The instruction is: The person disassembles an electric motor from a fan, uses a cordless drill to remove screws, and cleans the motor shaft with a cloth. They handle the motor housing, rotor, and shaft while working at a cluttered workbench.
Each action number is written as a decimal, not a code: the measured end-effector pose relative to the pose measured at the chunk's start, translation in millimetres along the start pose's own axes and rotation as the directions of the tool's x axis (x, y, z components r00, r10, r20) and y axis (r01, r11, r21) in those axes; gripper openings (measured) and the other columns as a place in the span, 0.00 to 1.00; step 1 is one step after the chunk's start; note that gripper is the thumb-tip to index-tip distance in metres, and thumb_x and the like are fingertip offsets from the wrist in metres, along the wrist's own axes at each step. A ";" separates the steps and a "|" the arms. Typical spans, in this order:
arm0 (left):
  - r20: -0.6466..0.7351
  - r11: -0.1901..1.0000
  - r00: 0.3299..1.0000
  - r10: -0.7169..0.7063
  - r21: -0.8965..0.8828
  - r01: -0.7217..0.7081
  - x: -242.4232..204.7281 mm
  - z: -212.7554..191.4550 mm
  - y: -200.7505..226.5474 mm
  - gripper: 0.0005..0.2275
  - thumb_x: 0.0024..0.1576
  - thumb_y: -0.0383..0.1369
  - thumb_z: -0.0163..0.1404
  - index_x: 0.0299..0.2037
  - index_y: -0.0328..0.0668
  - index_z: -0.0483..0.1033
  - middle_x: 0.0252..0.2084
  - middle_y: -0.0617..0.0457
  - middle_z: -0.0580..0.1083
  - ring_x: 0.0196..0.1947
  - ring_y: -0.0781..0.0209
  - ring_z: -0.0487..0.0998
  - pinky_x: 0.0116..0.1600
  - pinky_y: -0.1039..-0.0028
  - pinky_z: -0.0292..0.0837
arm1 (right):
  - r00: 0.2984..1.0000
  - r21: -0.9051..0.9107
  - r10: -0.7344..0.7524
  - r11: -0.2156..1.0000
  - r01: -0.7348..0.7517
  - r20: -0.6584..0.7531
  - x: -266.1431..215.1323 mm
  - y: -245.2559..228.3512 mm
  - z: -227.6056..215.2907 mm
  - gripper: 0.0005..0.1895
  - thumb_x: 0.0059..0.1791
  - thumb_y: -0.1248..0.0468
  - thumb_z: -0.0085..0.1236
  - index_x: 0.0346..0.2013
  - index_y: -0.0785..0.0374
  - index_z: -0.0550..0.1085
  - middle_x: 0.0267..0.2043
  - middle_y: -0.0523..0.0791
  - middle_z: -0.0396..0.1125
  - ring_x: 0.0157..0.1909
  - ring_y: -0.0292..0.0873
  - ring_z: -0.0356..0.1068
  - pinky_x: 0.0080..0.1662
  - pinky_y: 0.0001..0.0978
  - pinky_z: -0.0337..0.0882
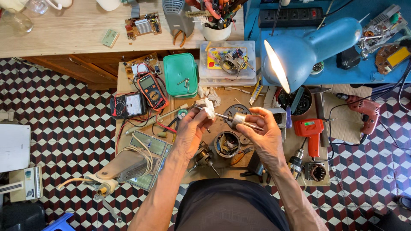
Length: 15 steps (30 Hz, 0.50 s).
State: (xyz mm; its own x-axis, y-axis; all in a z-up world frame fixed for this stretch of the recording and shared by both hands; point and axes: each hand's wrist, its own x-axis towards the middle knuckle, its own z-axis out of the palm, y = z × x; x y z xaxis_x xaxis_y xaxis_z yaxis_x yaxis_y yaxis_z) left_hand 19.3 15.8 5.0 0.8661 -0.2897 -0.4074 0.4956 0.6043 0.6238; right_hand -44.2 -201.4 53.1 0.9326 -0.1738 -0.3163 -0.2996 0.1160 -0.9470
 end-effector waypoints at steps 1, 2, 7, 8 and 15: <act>-0.014 0.999 1.000 0.000 -0.040 0.000 0.2 -1.5 -3.2 0.10 0.61 0.29 0.55 0.50 0.36 0.74 0.45 0.52 0.77 0.44 0.62 0.80 0.53 0.71 0.79 | 0.999 0.046 -0.002 0.999 0.000 0.034 1.6 0.9 -0.7 0.33 0.44 0.66 0.66 0.62 0.63 0.64 0.54 0.49 0.72 0.54 0.42 0.75 0.55 0.32 0.76; -0.027 0.997 1.000 -0.001 -0.079 -0.001 0.5 -2.6 -6.0 0.10 0.60 0.28 0.55 0.50 0.37 0.74 0.45 0.53 0.78 0.45 0.62 0.80 0.54 0.70 0.79 | 0.998 0.092 -0.005 0.996 -0.001 0.068 3.2 1.8 -1.0 0.32 0.44 0.67 0.66 0.62 0.63 0.65 0.55 0.48 0.71 0.55 0.42 0.74 0.56 0.32 0.75; -0.125 0.991 0.992 0.000 -0.134 -0.016 -2.5 -5.8 -16.3 0.09 0.61 0.27 0.53 0.50 0.36 0.74 0.45 0.52 0.78 0.46 0.60 0.80 0.54 0.70 0.78 | 0.994 0.329 0.027 0.943 -0.060 0.103 9.7 11.3 0.8 0.29 0.46 0.69 0.64 0.61 0.64 0.67 0.56 0.48 0.70 0.58 0.42 0.71 0.60 0.33 0.73; -0.133 0.990 0.991 0.003 -0.142 -0.022 -4.0 -5.8 -17.6 0.09 0.61 0.27 0.53 0.50 0.37 0.74 0.45 0.52 0.77 0.45 0.60 0.80 0.54 0.70 0.78 | 0.993 0.353 0.048 0.932 -0.083 0.107 10.5 13.1 0.5 0.29 0.46 0.69 0.63 0.61 0.64 0.67 0.56 0.49 0.70 0.58 0.42 0.71 0.60 0.33 0.73; -0.145 0.979 0.989 0.039 -0.194 -0.067 -11.4 -1.8 -20.3 0.10 0.60 0.27 0.54 0.50 0.36 0.72 0.47 0.52 0.77 0.47 0.61 0.80 0.56 0.71 0.79 | 0.993 0.420 0.065 0.902 -0.103 0.102 14.1 23.0 -4.9 0.23 0.50 0.66 0.60 0.59 0.65 0.68 0.56 0.50 0.71 0.56 0.44 0.71 0.60 0.35 0.72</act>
State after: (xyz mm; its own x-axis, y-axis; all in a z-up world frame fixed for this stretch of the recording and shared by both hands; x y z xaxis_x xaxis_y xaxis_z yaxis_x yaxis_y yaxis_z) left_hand -0.8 8.2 -4.2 0.8661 -0.1550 -0.4752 0.4141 0.7548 0.5087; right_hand -38.9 -205.9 26.6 0.9267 -0.0650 -0.3701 -0.2812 0.5332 -0.7979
